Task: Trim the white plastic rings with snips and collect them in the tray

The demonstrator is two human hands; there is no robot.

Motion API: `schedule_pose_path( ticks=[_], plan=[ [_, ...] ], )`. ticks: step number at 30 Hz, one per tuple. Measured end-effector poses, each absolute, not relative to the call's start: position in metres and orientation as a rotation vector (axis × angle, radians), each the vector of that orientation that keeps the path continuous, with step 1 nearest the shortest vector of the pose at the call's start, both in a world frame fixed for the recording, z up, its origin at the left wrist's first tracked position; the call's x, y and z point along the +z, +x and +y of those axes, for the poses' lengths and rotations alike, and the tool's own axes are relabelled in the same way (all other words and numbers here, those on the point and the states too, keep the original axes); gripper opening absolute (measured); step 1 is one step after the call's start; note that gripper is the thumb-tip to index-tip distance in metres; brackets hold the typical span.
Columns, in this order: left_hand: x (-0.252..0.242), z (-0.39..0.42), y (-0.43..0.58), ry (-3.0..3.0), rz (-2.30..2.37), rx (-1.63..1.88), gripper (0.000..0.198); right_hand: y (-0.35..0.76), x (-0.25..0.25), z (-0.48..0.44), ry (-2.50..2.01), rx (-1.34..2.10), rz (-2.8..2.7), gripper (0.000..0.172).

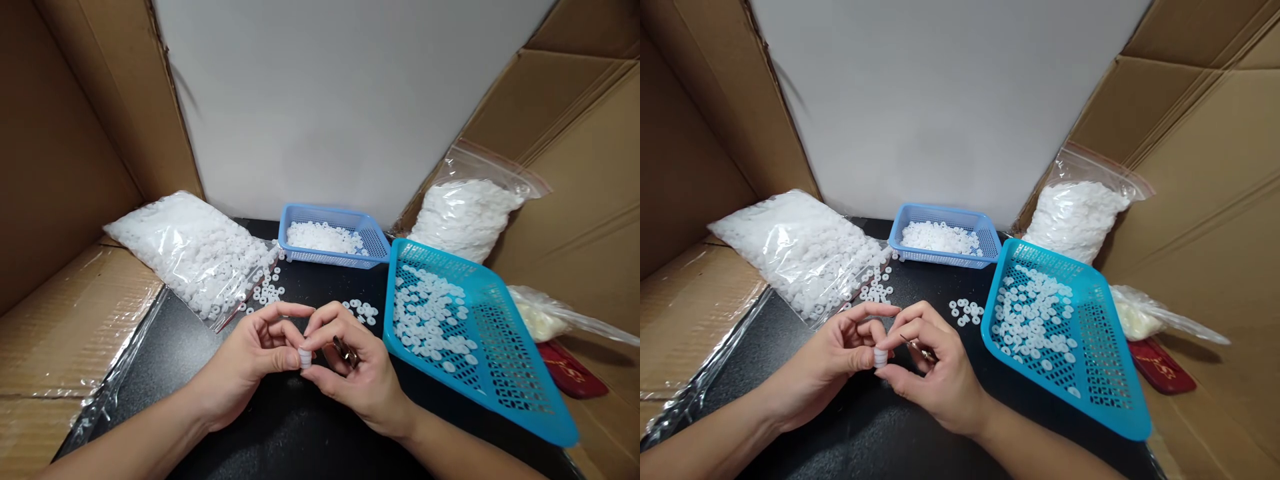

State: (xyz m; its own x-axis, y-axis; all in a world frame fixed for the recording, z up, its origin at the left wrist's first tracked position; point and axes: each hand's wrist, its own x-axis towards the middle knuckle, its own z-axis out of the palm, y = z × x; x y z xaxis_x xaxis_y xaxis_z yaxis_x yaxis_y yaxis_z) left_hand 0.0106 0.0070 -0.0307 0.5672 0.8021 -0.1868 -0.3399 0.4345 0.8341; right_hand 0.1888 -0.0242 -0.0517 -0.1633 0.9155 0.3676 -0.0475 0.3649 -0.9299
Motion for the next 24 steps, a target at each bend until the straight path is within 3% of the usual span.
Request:
schedule_pose_path(
  ticks=[6, 15, 24],
  plan=[
    [-0.0319, 0.0051, 0.0076, 0.838, 0.633, 0.735, 0.052, 0.1896, -0.0522, -0.0254, -0.835, 1.077, -1.436, 0.012],
    [-0.0282, 0.0057, 0.0095, 0.879, 0.634, 0.763, 0.036, 0.1876, -0.0511, -0.0243, -0.792, 1.052, -1.477, 0.015],
    [-0.0296, 0.0033, 0.0081, 0.887, 0.587, 0.784, 0.041, 0.1878, -0.0526, -0.0247, -0.766, 1.049, -1.460, 0.021]
  ],
)
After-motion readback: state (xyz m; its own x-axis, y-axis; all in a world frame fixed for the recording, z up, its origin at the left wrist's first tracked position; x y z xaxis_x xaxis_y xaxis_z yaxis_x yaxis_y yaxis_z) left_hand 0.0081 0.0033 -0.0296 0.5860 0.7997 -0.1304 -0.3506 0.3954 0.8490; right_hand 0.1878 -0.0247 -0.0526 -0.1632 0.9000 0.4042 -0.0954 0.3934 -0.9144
